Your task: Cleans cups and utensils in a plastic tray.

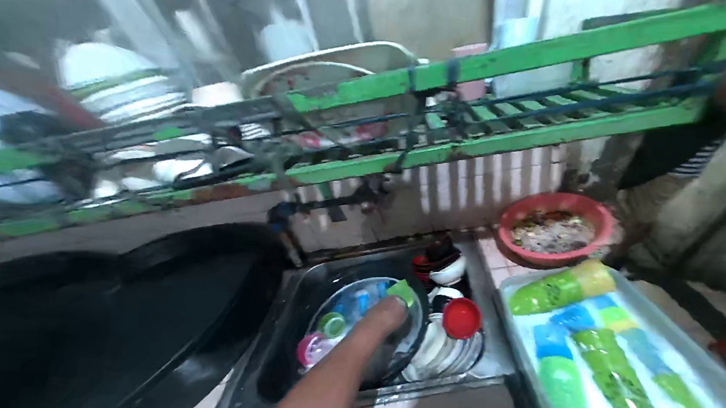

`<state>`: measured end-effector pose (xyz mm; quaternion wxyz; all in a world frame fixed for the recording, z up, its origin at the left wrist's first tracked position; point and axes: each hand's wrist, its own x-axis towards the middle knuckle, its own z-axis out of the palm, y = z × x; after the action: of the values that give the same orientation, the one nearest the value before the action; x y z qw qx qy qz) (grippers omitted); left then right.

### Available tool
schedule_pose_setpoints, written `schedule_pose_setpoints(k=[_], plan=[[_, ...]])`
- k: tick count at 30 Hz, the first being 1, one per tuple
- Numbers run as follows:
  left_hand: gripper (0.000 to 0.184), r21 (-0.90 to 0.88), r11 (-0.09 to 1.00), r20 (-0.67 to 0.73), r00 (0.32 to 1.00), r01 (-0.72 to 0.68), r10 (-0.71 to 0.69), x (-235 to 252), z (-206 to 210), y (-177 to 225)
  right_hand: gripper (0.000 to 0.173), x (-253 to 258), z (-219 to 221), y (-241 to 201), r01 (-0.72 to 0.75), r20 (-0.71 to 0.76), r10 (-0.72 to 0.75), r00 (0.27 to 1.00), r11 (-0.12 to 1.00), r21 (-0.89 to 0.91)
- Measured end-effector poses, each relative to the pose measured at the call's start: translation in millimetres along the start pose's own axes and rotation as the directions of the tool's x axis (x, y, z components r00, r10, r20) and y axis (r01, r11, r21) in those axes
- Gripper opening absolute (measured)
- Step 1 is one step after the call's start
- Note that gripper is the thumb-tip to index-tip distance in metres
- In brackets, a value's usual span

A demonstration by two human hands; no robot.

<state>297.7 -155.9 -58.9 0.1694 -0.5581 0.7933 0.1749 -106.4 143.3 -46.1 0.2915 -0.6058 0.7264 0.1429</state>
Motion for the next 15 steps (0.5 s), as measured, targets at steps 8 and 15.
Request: schedule_pose_setpoints(k=[8, 15], plan=[[0.031, -0.056, 0.751, -0.052, 0.753, -0.658, 0.656, -80.4, -21.0, 218.4, 0.047, 0.7, -10.1, -6.1, -0.020, 0.030, 0.013, 0.999, 0.973, 0.231], [0.035, -0.047, 0.729, 0.275, 0.693, -0.683, 0.666, -130.9, 67.0, 289.4, 0.047, -35.7, -33.1, 28.5, 0.217, -0.403, 0.093, 0.910, 0.721, 0.657]])
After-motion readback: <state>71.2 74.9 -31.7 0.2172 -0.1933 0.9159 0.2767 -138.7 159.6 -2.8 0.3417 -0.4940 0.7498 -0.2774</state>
